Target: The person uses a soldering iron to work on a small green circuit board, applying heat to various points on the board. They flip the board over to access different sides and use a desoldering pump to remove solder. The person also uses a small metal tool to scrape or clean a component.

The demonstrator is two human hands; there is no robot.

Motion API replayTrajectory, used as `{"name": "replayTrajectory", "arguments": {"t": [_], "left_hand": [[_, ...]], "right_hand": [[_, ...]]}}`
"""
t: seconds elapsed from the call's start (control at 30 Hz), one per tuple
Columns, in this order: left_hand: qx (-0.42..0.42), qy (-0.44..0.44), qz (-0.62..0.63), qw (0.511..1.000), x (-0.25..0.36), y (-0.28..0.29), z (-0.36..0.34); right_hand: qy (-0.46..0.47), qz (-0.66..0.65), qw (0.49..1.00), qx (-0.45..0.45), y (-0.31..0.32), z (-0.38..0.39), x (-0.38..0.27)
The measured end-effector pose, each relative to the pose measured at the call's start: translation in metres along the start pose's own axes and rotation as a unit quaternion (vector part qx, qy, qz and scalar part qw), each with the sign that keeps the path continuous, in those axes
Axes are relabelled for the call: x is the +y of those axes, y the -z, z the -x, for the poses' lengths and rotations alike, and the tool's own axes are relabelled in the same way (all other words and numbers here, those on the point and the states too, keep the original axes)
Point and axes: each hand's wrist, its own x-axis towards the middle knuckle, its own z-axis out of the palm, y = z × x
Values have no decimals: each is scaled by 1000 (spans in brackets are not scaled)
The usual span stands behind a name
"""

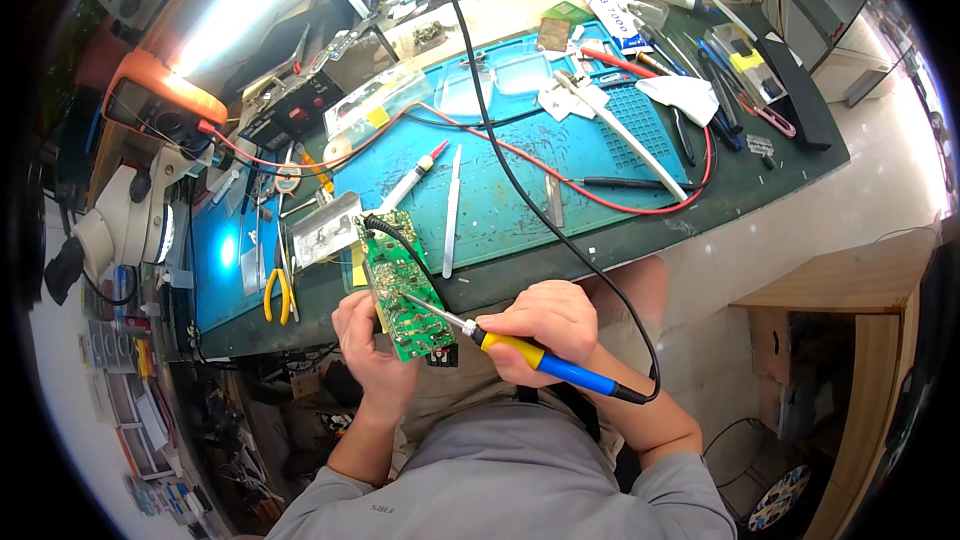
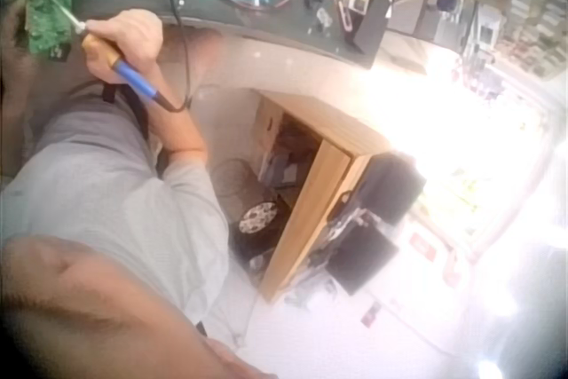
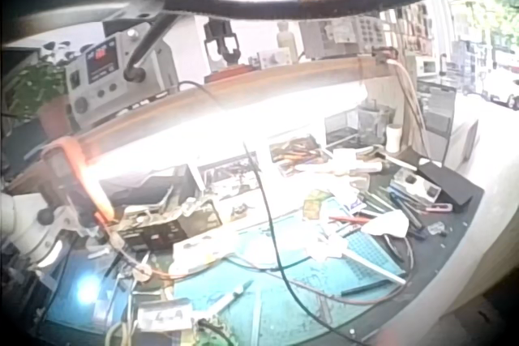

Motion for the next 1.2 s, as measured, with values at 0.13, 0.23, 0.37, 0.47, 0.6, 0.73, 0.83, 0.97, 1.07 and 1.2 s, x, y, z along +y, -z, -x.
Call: {"name": "replayTrajectory", "arguments": {"t": [0.13, 0.23, 0.37, 0.47, 0.6, 0.73, 0.83, 0.97, 1.07, 1.2], "left_hand": [[-8, 6, 2, 1000, -3, 0, 2], [-4, 6, 3, 1000, -3, -1, 2], [-2, 3, 3, 1000, -2, -1, 1], [-5, 6, 1, 1000, -1, 0, 1], [6, -1, -3, 1000, 2, -1, -2], [5, 2, -2, 1000, 1, -1, -1], [3, 1, -2, 1000, 1, -1, -1], [-8, 4, 2, 1000, -4, 0, 2], [-3, 3, 4, 1000, -1, -1, 1], [-6, 3, 3, 1000, -2, 0, 1]], "right_hand": [[-1, -6, 1000, -6, 1, -1, 0], [-2, -8, 1000, -8, 0, -2, -1], [-6, -8, 1000, -13, 2, -2, 0], [-10, -6, 1000, -19, 3, -2, -1], [-15, -7, 1000, -23, 3, -2, -2], [-16, -8, 999, -28, 4, -5, -2], [-11, 0, 1000, -22, 2, -5, -2], [-21, 1, 999, -28, 4, -3, -2], [-19, -2, 999, -28, 4, -2, -2], [-11, -11, 999, -28, 3, -2, 0]]}}
